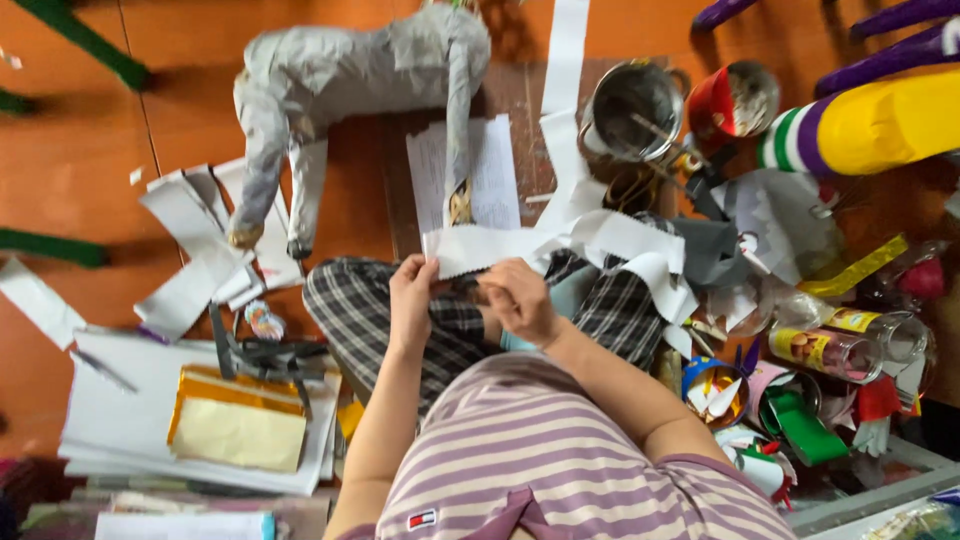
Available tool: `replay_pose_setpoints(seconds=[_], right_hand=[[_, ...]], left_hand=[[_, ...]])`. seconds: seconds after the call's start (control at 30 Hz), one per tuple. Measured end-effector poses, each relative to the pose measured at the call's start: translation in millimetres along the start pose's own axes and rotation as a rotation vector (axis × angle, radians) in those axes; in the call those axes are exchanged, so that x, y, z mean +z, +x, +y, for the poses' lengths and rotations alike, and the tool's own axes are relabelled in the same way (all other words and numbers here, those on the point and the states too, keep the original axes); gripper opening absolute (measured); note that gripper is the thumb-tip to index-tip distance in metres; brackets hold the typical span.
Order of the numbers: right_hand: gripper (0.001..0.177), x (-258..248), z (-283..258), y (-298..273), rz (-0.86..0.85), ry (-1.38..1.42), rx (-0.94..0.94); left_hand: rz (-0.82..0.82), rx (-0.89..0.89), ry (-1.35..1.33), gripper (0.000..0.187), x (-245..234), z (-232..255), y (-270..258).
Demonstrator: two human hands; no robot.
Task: Applying paper strips and glue to a frame to create a paper mache sculpture
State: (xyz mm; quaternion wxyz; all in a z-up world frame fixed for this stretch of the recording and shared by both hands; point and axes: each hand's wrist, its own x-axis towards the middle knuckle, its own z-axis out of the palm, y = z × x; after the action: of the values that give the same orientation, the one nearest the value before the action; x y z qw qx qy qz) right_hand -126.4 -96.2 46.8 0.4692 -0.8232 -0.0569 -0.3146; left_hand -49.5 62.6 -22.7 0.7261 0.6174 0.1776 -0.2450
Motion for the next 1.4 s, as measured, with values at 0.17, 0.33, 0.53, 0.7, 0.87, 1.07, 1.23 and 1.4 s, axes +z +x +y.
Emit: replay_pose_setpoints(seconds=[0.17, 0.33, 0.53, 0.7, 0.87, 1.07, 1.23, 1.4], right_hand=[[0.025, 4, 30, -70, -0.142, 0.81, 1.038], [0.033, 16, 29, -26, 0.236, 0.814, 1.392], [0.023, 19, -10, 26, 0.454, 0.533, 1.229], [0.045, 19, -26, 45, 0.401, 0.354, 1.132], [0.038, 16, -32, 50, 0.357, 0.27, 1.126], [0.041, 23, -42, 54, 0.36, 0.245, 1.138], [0.034, 28, 2, 16, 0.406, 0.478, 1.252], [0.035, 43, 66, -45, 0.324, 0.432, 1.229]], left_hand=[[-0.03, -0.004, -0.001, 0.016, 3, 17, -8], [-0.007, 0.001, -0.011, 0.016, 6, 13, -12], [0.143, 0.457, 0.475, 0.025, 12, 32, -23], [0.375, 1.152, 1.087, 0.042, 19, 32, -28], [-0.095, 0.866, 0.995, 0.042, 33, 30, -40], [-0.318, 0.252, 0.62, 0.054, 43, 60, -50], [-0.356, 0.134, 0.622, 0.071, 49, 82, -44], [-0.371, 0.015, 0.521, 0.079, 53, 77, -34]])
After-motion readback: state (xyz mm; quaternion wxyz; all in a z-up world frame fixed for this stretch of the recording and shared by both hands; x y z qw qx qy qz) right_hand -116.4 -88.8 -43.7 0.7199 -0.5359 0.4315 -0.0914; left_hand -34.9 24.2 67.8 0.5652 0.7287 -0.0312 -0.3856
